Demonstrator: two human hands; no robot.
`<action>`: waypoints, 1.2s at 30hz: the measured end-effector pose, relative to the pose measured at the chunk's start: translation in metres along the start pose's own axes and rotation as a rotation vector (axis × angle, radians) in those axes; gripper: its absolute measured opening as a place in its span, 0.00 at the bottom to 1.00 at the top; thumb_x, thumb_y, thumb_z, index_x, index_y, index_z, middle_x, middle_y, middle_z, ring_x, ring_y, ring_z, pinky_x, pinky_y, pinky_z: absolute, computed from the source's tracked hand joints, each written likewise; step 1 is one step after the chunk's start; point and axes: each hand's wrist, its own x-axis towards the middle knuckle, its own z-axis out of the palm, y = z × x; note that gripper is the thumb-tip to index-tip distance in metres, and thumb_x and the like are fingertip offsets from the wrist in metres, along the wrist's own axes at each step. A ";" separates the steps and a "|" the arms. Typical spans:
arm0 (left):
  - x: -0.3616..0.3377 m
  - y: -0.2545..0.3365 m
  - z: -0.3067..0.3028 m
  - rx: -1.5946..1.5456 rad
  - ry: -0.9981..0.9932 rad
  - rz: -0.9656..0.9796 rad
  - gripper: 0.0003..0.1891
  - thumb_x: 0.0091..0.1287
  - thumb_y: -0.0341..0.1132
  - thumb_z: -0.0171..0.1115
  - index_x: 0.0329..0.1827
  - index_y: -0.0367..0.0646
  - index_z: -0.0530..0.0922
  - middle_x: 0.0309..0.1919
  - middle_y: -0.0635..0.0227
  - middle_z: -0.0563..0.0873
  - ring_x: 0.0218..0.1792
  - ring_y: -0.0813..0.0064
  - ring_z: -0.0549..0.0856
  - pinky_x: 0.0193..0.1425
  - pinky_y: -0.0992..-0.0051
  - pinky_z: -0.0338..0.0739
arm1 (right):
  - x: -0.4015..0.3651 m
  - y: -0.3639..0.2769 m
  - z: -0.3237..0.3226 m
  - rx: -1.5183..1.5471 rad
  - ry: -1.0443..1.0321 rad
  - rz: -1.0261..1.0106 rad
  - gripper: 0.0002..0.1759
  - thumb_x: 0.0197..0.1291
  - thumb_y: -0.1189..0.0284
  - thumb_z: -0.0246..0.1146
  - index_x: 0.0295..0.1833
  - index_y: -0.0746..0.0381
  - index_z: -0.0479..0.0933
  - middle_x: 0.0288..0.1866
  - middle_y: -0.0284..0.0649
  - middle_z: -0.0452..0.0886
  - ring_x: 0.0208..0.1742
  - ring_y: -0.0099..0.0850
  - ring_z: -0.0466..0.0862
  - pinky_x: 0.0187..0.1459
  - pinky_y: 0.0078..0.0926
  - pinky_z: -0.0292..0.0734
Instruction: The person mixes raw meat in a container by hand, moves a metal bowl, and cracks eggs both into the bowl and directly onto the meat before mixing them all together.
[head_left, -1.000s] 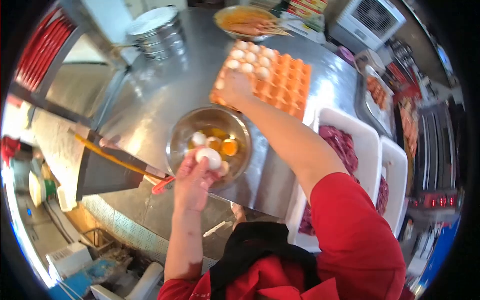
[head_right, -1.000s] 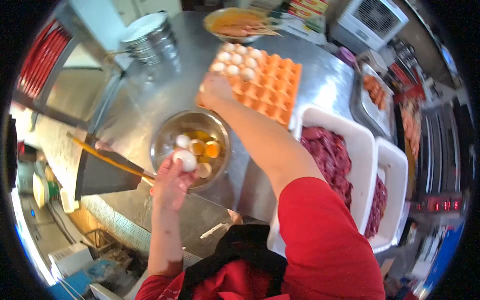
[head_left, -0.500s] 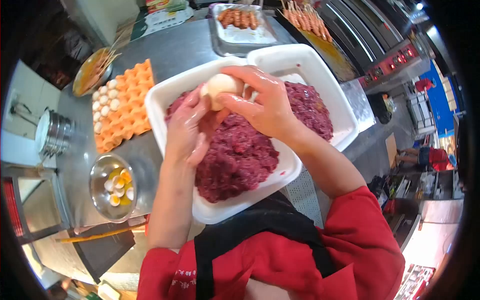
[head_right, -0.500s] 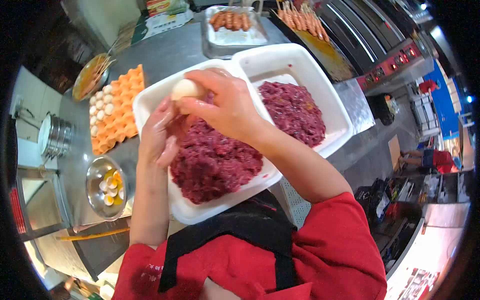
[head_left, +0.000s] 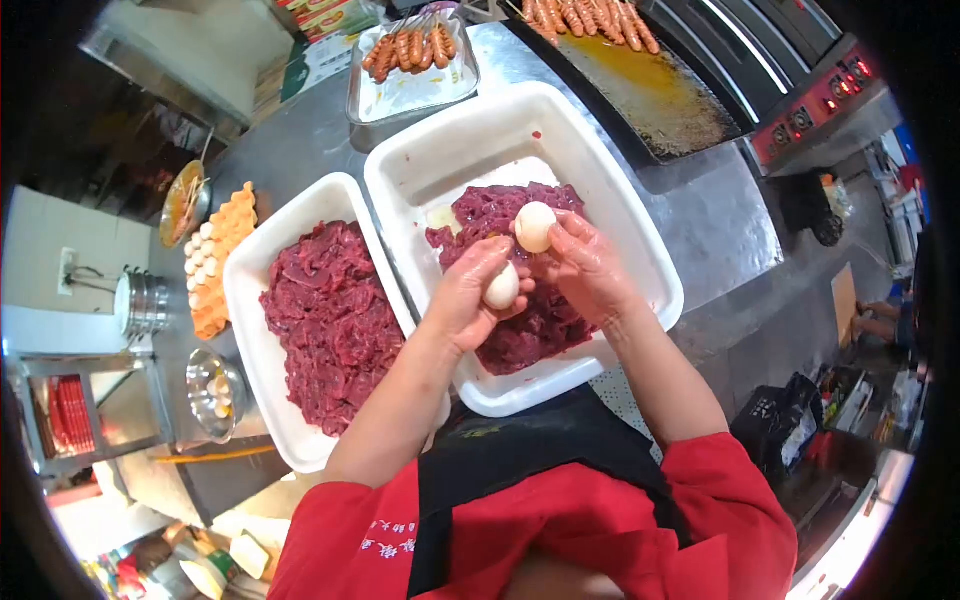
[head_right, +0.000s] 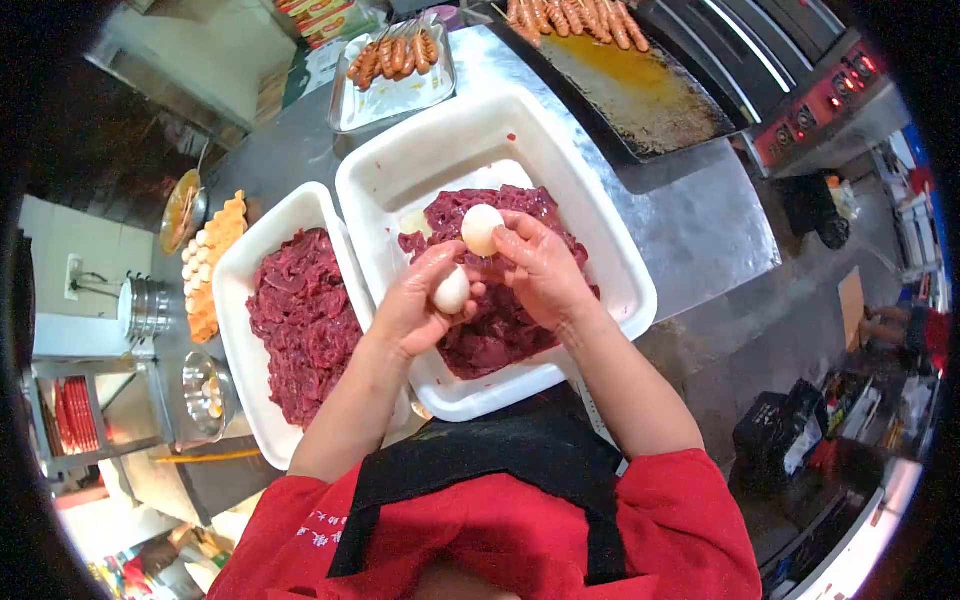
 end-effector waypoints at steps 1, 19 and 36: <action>0.001 -0.005 0.009 0.004 0.030 0.017 0.15 0.71 0.41 0.55 0.58 0.50 0.71 0.42 0.64 0.82 0.37 0.70 0.84 0.31 0.72 0.82 | 0.000 0.002 -0.006 0.030 -0.032 0.051 0.21 0.66 0.65 0.60 0.60 0.62 0.68 0.50 0.37 0.78 0.49 0.26 0.79 0.48 0.26 0.77; -0.004 -0.046 0.017 0.626 0.195 0.327 0.19 0.62 0.34 0.69 0.54 0.38 0.78 0.37 0.70 0.84 0.31 0.85 0.80 0.33 0.83 0.76 | -0.012 -0.030 -0.014 -1.007 -0.001 0.165 0.21 0.49 0.74 0.68 0.50 0.70 0.79 0.37 0.40 0.84 0.33 0.21 0.81 0.33 0.20 0.77; 0.004 -0.040 0.018 0.579 0.069 0.295 0.21 0.65 0.31 0.60 0.62 0.40 0.76 0.30 0.71 0.83 0.26 0.86 0.78 0.29 0.82 0.75 | -0.010 -0.041 0.001 -1.150 -0.002 0.050 0.15 0.48 0.72 0.66 0.43 0.64 0.84 0.26 0.35 0.83 0.24 0.19 0.77 0.25 0.21 0.72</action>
